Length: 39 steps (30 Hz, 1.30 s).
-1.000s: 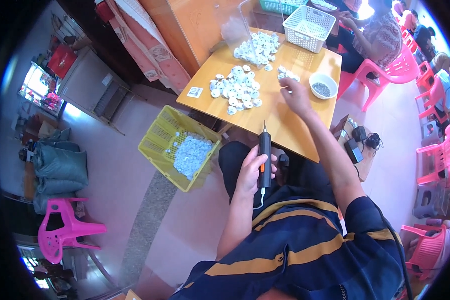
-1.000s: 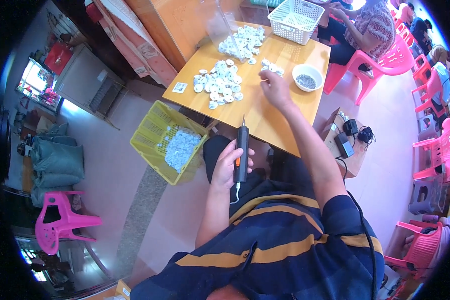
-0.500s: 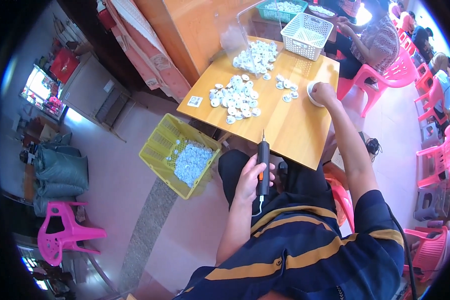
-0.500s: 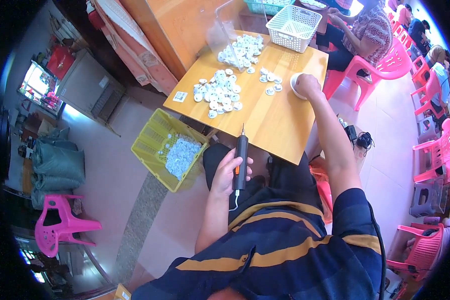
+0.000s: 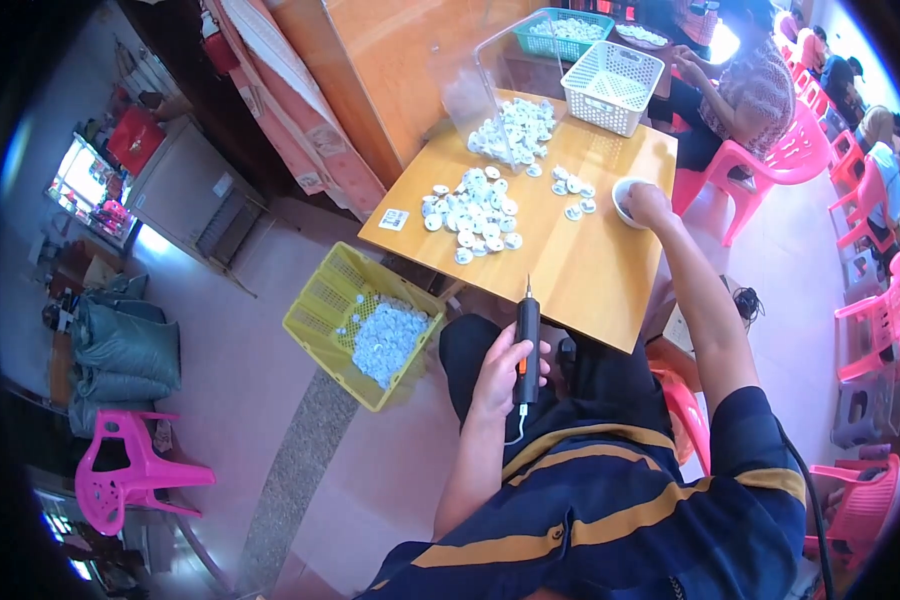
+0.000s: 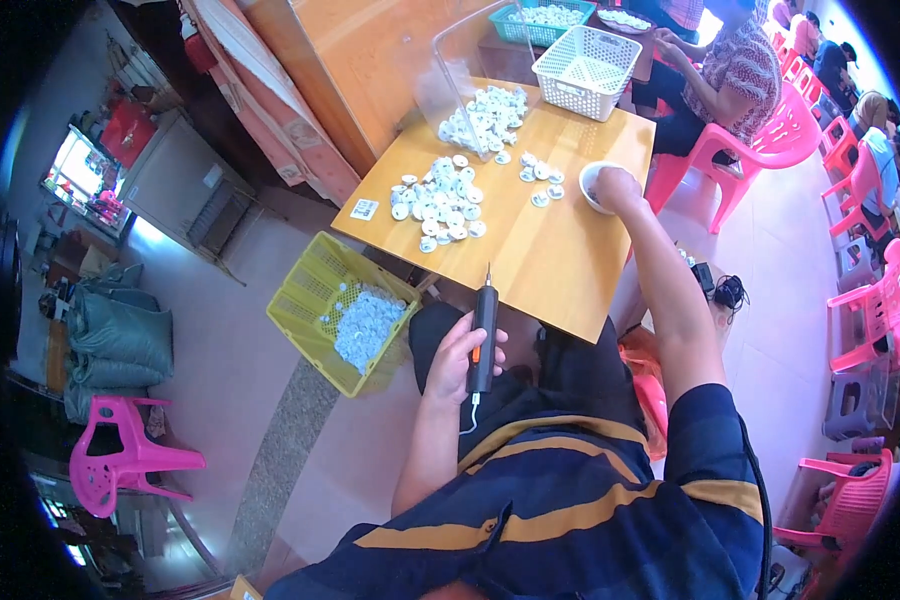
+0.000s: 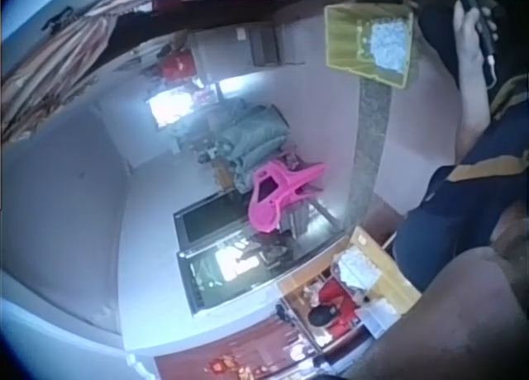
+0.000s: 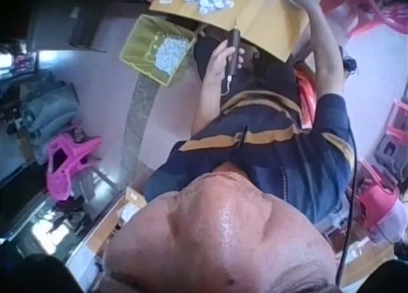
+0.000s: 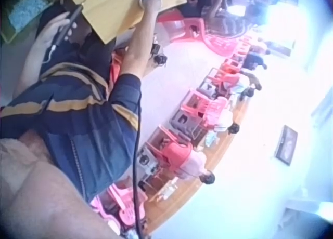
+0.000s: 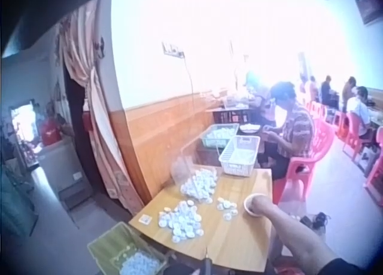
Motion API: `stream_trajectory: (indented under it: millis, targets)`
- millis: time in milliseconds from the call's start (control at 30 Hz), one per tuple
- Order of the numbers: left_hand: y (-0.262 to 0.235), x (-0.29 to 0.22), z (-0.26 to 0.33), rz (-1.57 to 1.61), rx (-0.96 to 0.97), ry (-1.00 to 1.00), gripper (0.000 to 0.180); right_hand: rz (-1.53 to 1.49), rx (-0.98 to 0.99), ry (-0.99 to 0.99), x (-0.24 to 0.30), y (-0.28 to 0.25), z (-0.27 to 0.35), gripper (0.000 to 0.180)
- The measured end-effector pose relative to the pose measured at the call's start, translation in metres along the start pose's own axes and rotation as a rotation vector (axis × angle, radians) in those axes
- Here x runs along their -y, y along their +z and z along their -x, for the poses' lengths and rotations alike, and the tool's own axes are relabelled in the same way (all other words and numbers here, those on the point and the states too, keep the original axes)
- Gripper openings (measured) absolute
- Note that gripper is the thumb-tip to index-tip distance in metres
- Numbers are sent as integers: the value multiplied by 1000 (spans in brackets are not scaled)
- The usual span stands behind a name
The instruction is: Assembling small plastic components using an electric screwdriver.
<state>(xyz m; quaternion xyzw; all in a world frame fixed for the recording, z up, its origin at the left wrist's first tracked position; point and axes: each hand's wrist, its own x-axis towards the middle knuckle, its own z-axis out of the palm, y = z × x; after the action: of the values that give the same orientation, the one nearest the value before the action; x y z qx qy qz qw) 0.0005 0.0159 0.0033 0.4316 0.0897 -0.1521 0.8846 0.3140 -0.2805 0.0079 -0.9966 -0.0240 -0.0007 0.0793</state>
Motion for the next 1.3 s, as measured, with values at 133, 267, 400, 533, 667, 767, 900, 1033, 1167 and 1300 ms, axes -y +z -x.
stream_trajectory:
  millis: [133, 267, 400, 533, 667, 767, 900, 1033, 1167, 1300]
  targets:
    - [0, 2, 0, -6, 3, -5, 45, -10, -5, 14, -5, 2, -3, 30]
    - [2, 2, -3, -2, 12, -8, 49, -151, -279, -43, -10, 0, 0, 24]
    - [4, 3, 0, -1, 4, -8, 44, -606, -401, -141, 12, -12, 24, 16]
    - [2, 4, 1, -5, 7, -11, 45, -1045, -227, -161, 57, -7, 70, 11]
    - [5, 4, 0, -2, 41, -16, 49, -1497, -44, -106, 82, 36, 101, 7]
    - [5, 4, 0, -24, 52, -5, 51, -1621, 32, -28, 102, 53, 118, 11]
    - [14, 1, 2, -101, 54, 11, 55, -1804, 176, 24, 114, 62, 133, 15]
    - [17, -2, 4, -145, 61, 12, 59, -1840, 233, 28, 121, 53, 142, 14]
    - [19, -1, 3, -167, 73, 7, 61, -1834, 313, -42, 119, 52, 144, 13]
    - [19, 0, 2, -202, 60, -7, 61, -1781, 372, -89, 118, 51, 145, 11]
